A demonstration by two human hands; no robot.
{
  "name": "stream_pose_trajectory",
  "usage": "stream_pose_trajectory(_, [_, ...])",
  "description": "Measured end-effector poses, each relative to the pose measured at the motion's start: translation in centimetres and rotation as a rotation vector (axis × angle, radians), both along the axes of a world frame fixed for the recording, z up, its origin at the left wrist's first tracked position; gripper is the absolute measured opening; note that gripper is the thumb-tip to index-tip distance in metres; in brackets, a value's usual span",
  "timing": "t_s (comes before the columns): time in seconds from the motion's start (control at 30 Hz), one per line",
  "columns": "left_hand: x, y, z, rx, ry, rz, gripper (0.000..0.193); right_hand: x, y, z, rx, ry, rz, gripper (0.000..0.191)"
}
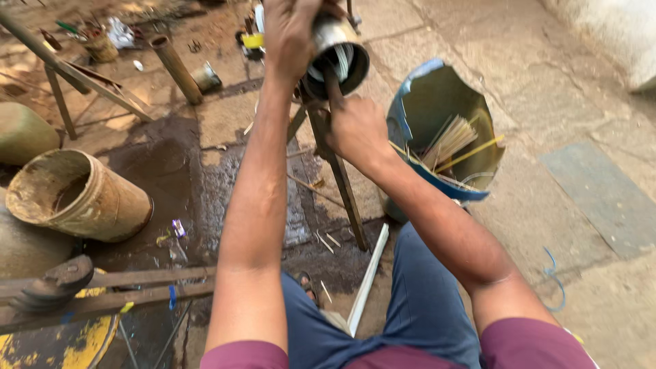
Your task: The person sits on the ground beside a metal drum machine, pulls white cord from a spool inside the drum, and gathers and coils the cord into loops on their lap. They then sort through bamboo sticks in a nearby container and return to adjusting the cord inside the drum.
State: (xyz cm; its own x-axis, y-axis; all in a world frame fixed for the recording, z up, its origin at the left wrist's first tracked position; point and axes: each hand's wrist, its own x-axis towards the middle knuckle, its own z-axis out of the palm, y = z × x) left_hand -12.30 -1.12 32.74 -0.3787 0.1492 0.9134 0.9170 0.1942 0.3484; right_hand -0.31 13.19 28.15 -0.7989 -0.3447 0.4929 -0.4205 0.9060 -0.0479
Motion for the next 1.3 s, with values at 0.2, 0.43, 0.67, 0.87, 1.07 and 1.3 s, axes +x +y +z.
stream_pose_trajectory(0.2, [7.9,3.6,-8.9,0.331,0.072,0.337,0.058,8.1,4.5,-18.4,-0.569,-0.263,0.312,0.055])
stream_pose_trajectory(0.43, [5.1,7.0,-11.5,0.617,-0.204,0.35,0.047,14.8,4.8,-32.3,-0.151,-0.867,0.299,0.067])
stream_pose_trajectory(0.67, [7.6,1.1,-3.6,-0.11,0.196,0.576,0.053,14.0,6.8,-30.8,-0.325,-0.852,0.266,0.059])
stream_pose_trajectory(0.87, [7.2,-0.5,3.9,-0.859,-0.174,0.563,0.044,12.7,6.1,-24.2,-0.541,-0.633,0.392,0.029])
stream_pose_trajectory(1.07, [11.0,-1.5,3.7,-0.661,-0.098,0.288,0.074,2.9,7.3,-5.4,-0.631,0.286,0.568,0.011])
stream_pose_trajectory(1.3, [10.4,-1.9,3.0,-0.638,-0.074,0.312,0.09,-2.0,4.6,4.6,0.027,0.329,0.365,0.017])
